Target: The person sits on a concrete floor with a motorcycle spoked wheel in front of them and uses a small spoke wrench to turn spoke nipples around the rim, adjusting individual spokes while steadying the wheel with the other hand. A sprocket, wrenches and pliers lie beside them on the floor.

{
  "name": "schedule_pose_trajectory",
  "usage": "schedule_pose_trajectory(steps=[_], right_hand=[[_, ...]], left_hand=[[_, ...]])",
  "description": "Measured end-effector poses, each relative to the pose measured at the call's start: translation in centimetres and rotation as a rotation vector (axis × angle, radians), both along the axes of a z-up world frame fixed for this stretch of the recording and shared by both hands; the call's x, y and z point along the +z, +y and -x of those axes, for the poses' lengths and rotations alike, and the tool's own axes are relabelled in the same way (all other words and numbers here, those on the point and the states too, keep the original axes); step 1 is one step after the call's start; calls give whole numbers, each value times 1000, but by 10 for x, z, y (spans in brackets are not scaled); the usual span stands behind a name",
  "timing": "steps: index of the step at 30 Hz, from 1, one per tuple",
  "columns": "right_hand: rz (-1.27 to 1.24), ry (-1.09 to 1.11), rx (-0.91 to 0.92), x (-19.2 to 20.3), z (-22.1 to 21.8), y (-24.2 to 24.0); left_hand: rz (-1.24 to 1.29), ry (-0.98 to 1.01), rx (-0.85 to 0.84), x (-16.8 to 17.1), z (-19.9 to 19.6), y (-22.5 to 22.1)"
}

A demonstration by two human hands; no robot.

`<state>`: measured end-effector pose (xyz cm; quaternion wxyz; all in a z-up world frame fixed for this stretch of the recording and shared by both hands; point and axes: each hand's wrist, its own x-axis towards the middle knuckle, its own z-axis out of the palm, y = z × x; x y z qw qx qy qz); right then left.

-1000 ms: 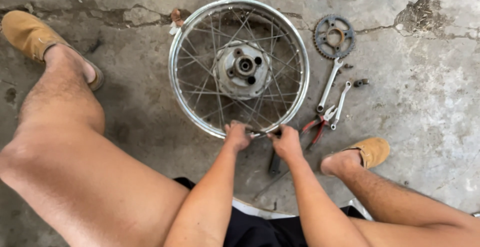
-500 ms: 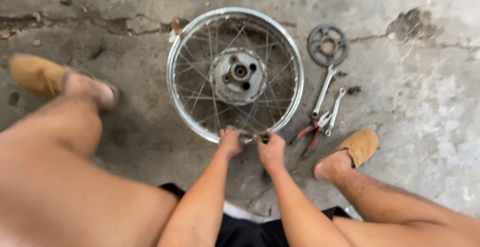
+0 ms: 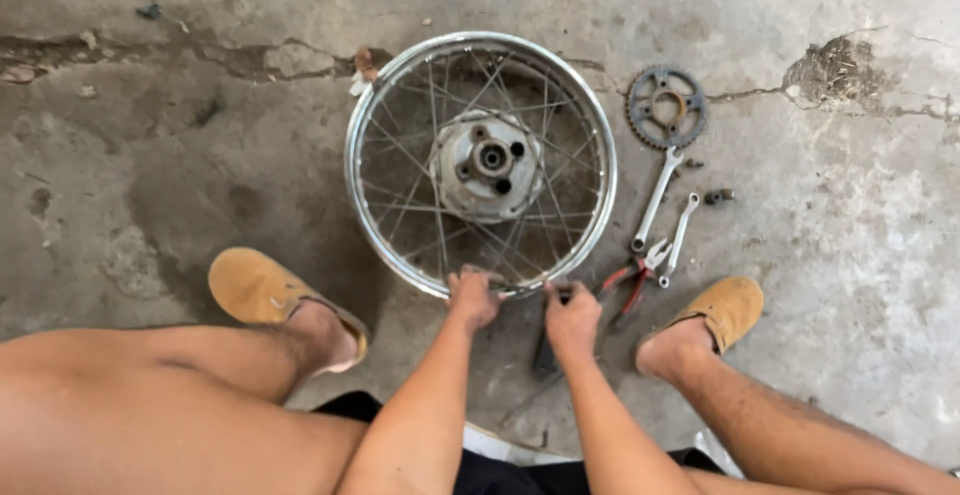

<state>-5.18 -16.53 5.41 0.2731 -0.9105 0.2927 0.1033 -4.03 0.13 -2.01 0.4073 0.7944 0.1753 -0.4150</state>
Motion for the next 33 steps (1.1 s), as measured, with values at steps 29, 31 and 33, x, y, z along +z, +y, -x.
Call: schedule_pose_trajectory(steps=[29, 31, 33], right_hand=[[202, -231, 50, -9, 25, 16], [189, -238, -36, -13, 18, 1], [191, -125, -10, -36, 18, -20]], left_hand=[[12, -47, 54, -21, 2, -35], [30, -51, 23, -19, 0, -36], [16, -63, -4, -24, 2, -34]])
